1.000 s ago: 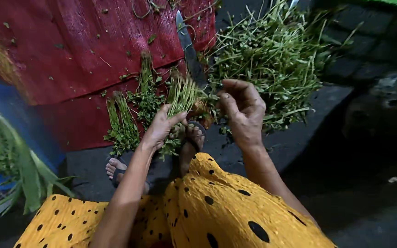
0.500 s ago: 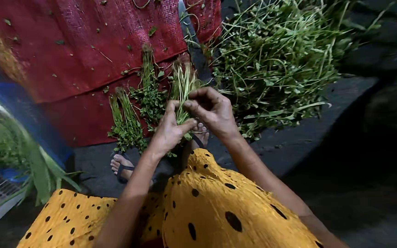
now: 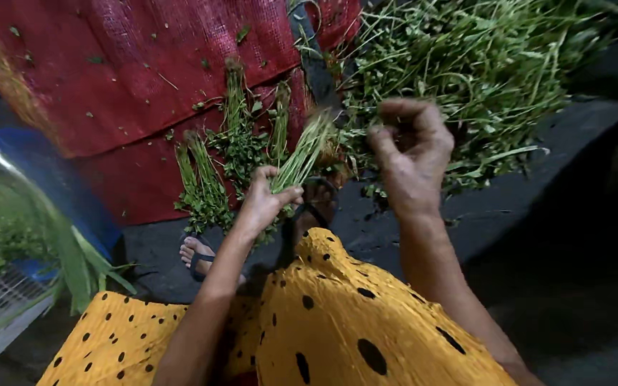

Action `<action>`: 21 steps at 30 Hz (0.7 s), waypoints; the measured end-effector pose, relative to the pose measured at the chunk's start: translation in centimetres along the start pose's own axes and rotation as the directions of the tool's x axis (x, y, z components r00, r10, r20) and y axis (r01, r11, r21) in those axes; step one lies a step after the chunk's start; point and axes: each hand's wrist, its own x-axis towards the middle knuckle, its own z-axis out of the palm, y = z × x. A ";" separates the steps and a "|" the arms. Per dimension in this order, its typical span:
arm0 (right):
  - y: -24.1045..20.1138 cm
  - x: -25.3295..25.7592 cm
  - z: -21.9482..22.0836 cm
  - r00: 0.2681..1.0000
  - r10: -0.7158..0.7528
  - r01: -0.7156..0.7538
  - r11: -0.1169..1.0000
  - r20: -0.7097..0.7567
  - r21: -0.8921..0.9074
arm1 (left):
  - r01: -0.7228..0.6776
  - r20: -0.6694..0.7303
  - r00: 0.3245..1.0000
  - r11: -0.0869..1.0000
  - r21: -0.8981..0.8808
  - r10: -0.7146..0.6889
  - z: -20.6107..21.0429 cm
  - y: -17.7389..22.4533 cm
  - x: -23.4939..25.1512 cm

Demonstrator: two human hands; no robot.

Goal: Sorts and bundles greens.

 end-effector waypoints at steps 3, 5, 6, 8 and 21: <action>-0.5 -2.8 0.8 0.970 -0.027 0.007 0.997 0.241 0.083 | 0.042 0.065 0.997 0.999 -0.032 -0.039 0.2 -0.6 -0.6; -0.4 -3.3 1.8 0.943 -0.045 -0.007 0.988 0.329 0.154 | 0.010 0.072 0.997 0.998 -0.058 -0.005 0.2 -0.7 -0.4; -0.2 -3.1 2.3 0.934 -0.055 -0.002 0.987 0.353 0.159 | -0.006 0.060 0.998 0.999 -0.053 0.009 0.0 -0.6 0.0; 0.2 -3.2 2.9 0.916 -0.066 0.019 0.993 0.397 0.120 | -0.006 0.036 0.999 1.000 0.017 0.005 -0.2 -0.7 -0.1; 1.6 -2.6 4.1 0.883 -0.249 0.313 0.944 0.399 -0.104 | -0.068 0.026 0.998 0.978 0.198 0.064 0.3 -0.1 0.0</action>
